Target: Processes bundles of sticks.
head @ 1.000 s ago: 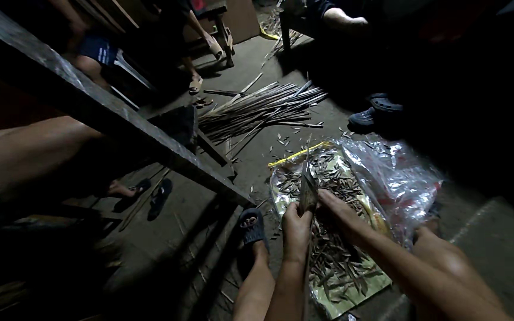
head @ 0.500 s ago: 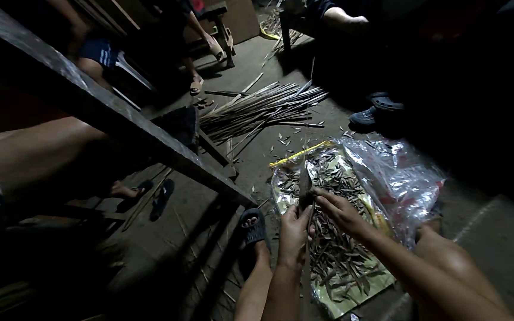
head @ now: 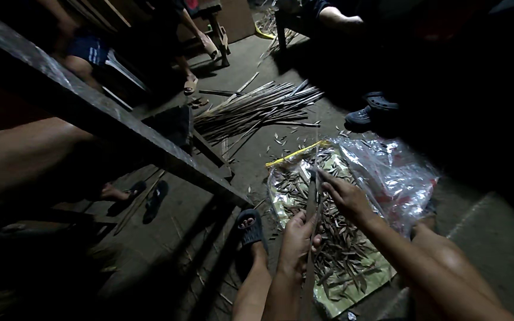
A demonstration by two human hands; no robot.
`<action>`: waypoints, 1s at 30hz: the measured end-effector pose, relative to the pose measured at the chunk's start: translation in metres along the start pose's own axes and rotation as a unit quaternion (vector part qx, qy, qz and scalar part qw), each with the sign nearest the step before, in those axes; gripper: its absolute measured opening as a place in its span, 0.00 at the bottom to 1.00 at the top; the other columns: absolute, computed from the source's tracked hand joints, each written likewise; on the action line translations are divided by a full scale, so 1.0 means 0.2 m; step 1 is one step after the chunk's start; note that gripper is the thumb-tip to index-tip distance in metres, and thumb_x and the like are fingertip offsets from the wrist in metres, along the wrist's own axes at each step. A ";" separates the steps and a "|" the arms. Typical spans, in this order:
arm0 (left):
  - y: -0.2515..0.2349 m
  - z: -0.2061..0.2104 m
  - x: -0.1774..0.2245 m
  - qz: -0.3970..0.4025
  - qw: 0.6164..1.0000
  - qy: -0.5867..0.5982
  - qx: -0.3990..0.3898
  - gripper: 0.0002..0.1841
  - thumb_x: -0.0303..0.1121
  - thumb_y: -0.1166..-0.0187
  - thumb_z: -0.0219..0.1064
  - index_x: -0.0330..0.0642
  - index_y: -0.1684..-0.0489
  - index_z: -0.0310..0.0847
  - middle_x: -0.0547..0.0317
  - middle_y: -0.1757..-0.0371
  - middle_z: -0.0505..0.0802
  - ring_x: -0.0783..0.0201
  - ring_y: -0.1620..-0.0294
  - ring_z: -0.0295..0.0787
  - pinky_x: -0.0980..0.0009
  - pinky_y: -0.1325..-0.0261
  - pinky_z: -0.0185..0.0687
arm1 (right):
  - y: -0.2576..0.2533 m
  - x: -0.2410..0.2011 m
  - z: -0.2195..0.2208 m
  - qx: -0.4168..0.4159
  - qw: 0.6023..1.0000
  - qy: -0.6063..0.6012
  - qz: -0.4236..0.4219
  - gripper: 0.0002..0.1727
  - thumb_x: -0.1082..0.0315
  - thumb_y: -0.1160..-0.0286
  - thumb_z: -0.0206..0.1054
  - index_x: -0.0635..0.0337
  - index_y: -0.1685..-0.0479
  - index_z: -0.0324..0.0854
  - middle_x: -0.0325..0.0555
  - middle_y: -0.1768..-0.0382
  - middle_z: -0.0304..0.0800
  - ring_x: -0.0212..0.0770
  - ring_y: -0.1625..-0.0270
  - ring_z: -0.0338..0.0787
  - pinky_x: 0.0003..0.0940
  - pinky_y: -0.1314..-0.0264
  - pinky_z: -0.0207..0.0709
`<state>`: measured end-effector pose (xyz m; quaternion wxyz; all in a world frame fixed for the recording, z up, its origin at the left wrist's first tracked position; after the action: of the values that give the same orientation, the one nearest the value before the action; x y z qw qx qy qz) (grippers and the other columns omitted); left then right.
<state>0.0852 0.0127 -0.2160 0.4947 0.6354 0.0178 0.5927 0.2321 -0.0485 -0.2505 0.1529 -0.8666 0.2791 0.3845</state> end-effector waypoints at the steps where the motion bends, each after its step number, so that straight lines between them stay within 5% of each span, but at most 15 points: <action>1: 0.00 0.00 -0.01 0.006 1.000 -0.012 0.002 0.05 0.26 0.09 0.55 0.34 0.52 0.75 0.61 0.75 0.82 0.79 0.89 0.71 0.85 0.87 0.69 | -0.02 0.01 -0.02 -0.019 0.999 -0.013 0.041 0.26 0.55 0.06 0.46 0.50 0.15 0.72 0.61 0.37 0.90 0.65 0.38 0.89 0.67 0.37 0.75; 7: -0.03 -0.01 0.01 0.048 0.995 -0.084 0.030 0.06 0.26 0.11 0.58 0.31 0.54 0.76 0.59 0.75 0.83 0.77 0.88 0.74 0.84 0.85 0.72 | -0.05 0.06 0.01 -0.070 0.978 -0.134 0.145 0.30 0.52 0.05 0.43 0.54 0.09 0.60 0.63 0.32 0.85 0.60 0.32 0.85 0.61 0.28 0.71; 10: -0.01 0.00 0.00 0.044 0.994 -0.100 0.014 0.05 0.26 0.11 0.58 0.32 0.53 0.77 0.60 0.75 0.84 0.77 0.88 0.74 0.84 0.85 0.72 | -0.05 0.07 0.00 -0.071 0.980 -0.121 0.140 0.30 0.51 0.05 0.44 0.51 0.09 0.61 0.63 0.38 0.87 0.60 0.38 0.87 0.62 0.32 0.73; 14: 0.01 0.02 -0.04 0.032 0.993 -0.115 -0.025 0.05 0.25 0.12 0.59 0.32 0.50 0.78 0.60 0.74 0.86 0.77 0.87 0.76 0.83 0.84 0.73 | -0.10 0.12 -0.04 -0.022 0.980 -0.141 0.138 0.27 0.54 0.05 0.45 0.49 0.11 0.66 0.61 0.34 0.86 0.59 0.34 0.86 0.61 0.28 0.71; 16: 0.01 0.02 -0.05 0.029 0.993 -0.112 -0.023 0.05 0.25 0.12 0.59 0.33 0.51 0.78 0.60 0.74 0.86 0.77 0.87 0.76 0.83 0.85 0.72 | -0.13 0.17 -0.07 0.019 0.978 -0.149 0.144 0.27 0.55 0.05 0.46 0.51 0.13 0.68 0.63 0.38 0.87 0.58 0.43 0.86 0.61 0.37 0.73; 19: -0.01 -0.01 -0.03 0.045 0.992 -0.121 0.003 0.06 0.26 0.11 0.58 0.32 0.50 0.78 0.59 0.74 0.87 0.77 0.87 0.75 0.83 0.84 0.72 | -0.14 0.18 -0.09 0.021 0.976 -0.164 0.144 0.28 0.55 0.05 0.45 0.55 0.11 0.64 0.62 0.26 0.80 0.59 0.34 0.85 0.60 0.31 0.71; 21: -0.02 -0.03 0.00 0.084 0.982 -0.166 0.036 0.08 0.27 0.10 0.58 0.31 0.50 0.80 0.60 0.74 0.88 0.78 0.88 0.75 0.83 0.84 0.71 | -0.10 0.09 -0.07 -0.021 0.977 -0.164 0.133 0.29 0.55 0.05 0.46 0.59 0.12 0.64 0.65 0.38 0.85 0.56 0.43 0.86 0.57 0.37 0.75; 23: -0.03 -0.04 0.02 0.124 0.965 -0.219 0.068 0.11 0.29 0.09 0.57 0.31 0.48 0.82 0.60 0.72 0.89 0.77 0.87 0.75 0.82 0.83 0.72 | -0.03 0.01 -0.02 -0.087 0.973 -0.189 0.102 0.29 0.56 0.05 0.44 0.60 0.13 0.64 0.57 0.45 0.86 0.44 0.53 0.84 0.44 0.44 0.76; 25: -0.03 -0.05 0.02 0.148 0.951 -0.254 0.095 0.12 0.31 0.08 0.56 0.31 0.46 0.82 0.59 0.70 0.90 0.77 0.86 0.75 0.81 0.81 0.72 | 0.04 -0.04 0.02 -0.119 0.966 -0.216 0.084 0.28 0.57 0.05 0.41 0.61 0.13 0.64 0.54 0.38 0.85 0.35 0.55 0.81 0.35 0.47 0.75; 27: -0.04 -0.06 0.03 0.169 0.938 -0.279 0.117 0.15 0.32 0.08 0.55 0.31 0.35 0.81 0.57 0.67 0.90 0.75 0.85 0.75 0.78 0.80 0.73 | 0.08 -0.05 0.01 -0.111 0.958 -0.238 0.114 0.29 0.59 0.06 0.42 0.62 0.12 0.62 0.54 0.39 0.85 0.36 0.55 0.82 0.37 0.47 0.75; 30: -0.05 -0.06 0.04 0.173 0.927 -0.303 0.135 0.19 0.35 0.06 0.53 0.33 0.28 0.77 0.55 0.64 0.89 0.73 0.84 0.75 0.76 0.78 0.74 | 0.08 -0.05 -0.02 -0.095 0.939 -0.276 0.184 0.25 0.59 0.04 0.41 0.64 0.19 0.67 0.39 0.66 0.73 0.28 0.74 0.70 0.26 0.72 0.67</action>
<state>0.0835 0.0307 -0.2185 0.2757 0.8389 -0.1632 0.4400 0.2197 -0.0593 -0.2411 0.0673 -0.6704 0.3427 0.6547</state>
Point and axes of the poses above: each hand's wrist, its own y-axis away from the middle knuckle, its own z-axis out of the palm, x = y × z, the point moved 3 cm from there along -y, towards the middle knuckle
